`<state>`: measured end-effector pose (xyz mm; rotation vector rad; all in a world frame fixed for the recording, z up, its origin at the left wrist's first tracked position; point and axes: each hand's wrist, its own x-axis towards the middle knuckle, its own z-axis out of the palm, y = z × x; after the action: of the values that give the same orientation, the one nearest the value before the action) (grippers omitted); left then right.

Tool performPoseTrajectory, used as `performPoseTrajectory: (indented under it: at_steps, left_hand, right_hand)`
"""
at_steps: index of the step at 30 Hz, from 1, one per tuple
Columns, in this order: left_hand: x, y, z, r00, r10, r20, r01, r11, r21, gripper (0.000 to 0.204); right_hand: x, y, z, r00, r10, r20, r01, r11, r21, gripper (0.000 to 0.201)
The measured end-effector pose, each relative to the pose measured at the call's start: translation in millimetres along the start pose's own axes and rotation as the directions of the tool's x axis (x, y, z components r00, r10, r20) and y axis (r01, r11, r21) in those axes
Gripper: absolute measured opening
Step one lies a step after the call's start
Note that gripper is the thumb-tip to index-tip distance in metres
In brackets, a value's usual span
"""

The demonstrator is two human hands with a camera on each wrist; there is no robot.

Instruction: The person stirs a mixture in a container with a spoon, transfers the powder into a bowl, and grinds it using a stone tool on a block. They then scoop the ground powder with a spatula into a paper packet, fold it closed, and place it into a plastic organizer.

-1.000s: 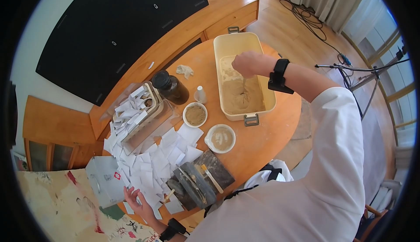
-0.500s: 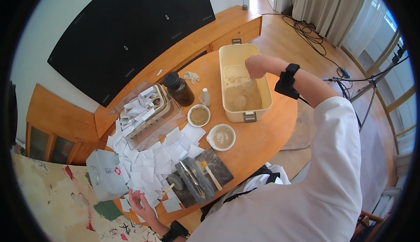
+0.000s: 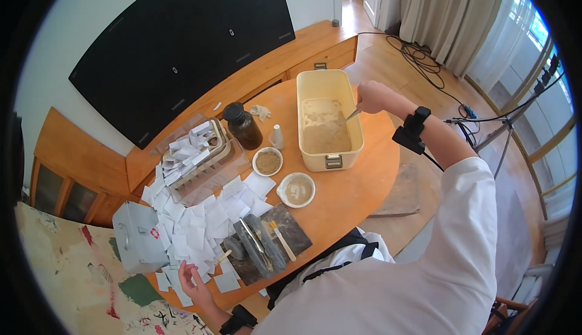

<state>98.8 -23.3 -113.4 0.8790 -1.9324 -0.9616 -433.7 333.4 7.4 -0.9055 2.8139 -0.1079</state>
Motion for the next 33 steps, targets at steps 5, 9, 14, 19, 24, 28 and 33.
performPoseTrajectory:
  at_steps: [5, 9, 14, 19, 24, 28, 33]
  left_hand:
    - [-1.9, -2.1, -3.1, 1.0, 0.009, -0.018, -0.009, 0.999, 0.035, 0.027]
    - [-5.4, -1.6, -7.4, 0.999, -0.012, -0.035, 0.013, 0.999, 0.031, 0.027]
    - [-10.6, -7.0, -12.4, 0.999, -0.025, -0.043, 0.027, 0.999, 0.031, 0.028]
    - [-14.3, -3.1, -12.5, 0.999, -0.039, -0.038, 0.04, 0.999, 0.021, 0.026]
    - [-12.3, -7.5, -13.0, 0.999, -0.032, -0.008, 0.032, 0.999, 0.011, 0.026]
    - [-8.9, -6.0, -10.9, 1.0, -0.02, 0.001, 0.02, 1.0, 0.004, 0.025]
    - [-5.8, -9.8, -10.4, 1.0, -0.022, 0.008, 0.022, 1.0, -0.004, 0.024]
  right_hand:
    - [-0.3, -3.0, -0.6, 0.999, 0.032, 0.007, -0.032, 0.999, 0.026, 0.015]
    - [-0.2, -4.4, 0.2, 0.99, 0.078, 0.118, -0.095, 0.985, 0.143, 0.018]
    - [-12.8, -6.9, -4.8, 0.937, 0.168, 0.306, -0.276, 0.893, 0.354, 0.022]
    - [-31.0, -10.5, -19.1, 0.931, 0.127, 0.343, -0.293, 0.819, 0.493, 0.025]
    - [-52.8, -25.2, -29.2, 0.943, 0.103, 0.318, -0.276, 0.775, 0.568, 0.022]
    - [-65.1, -42.6, -30.8, 0.928, 0.084, 0.363, -0.3, 0.745, 0.595, 0.021]
    - [-74.4, -65.8, -16.8, 0.92, 0.058, 0.387, -0.291, 0.761, 0.58, 0.021]
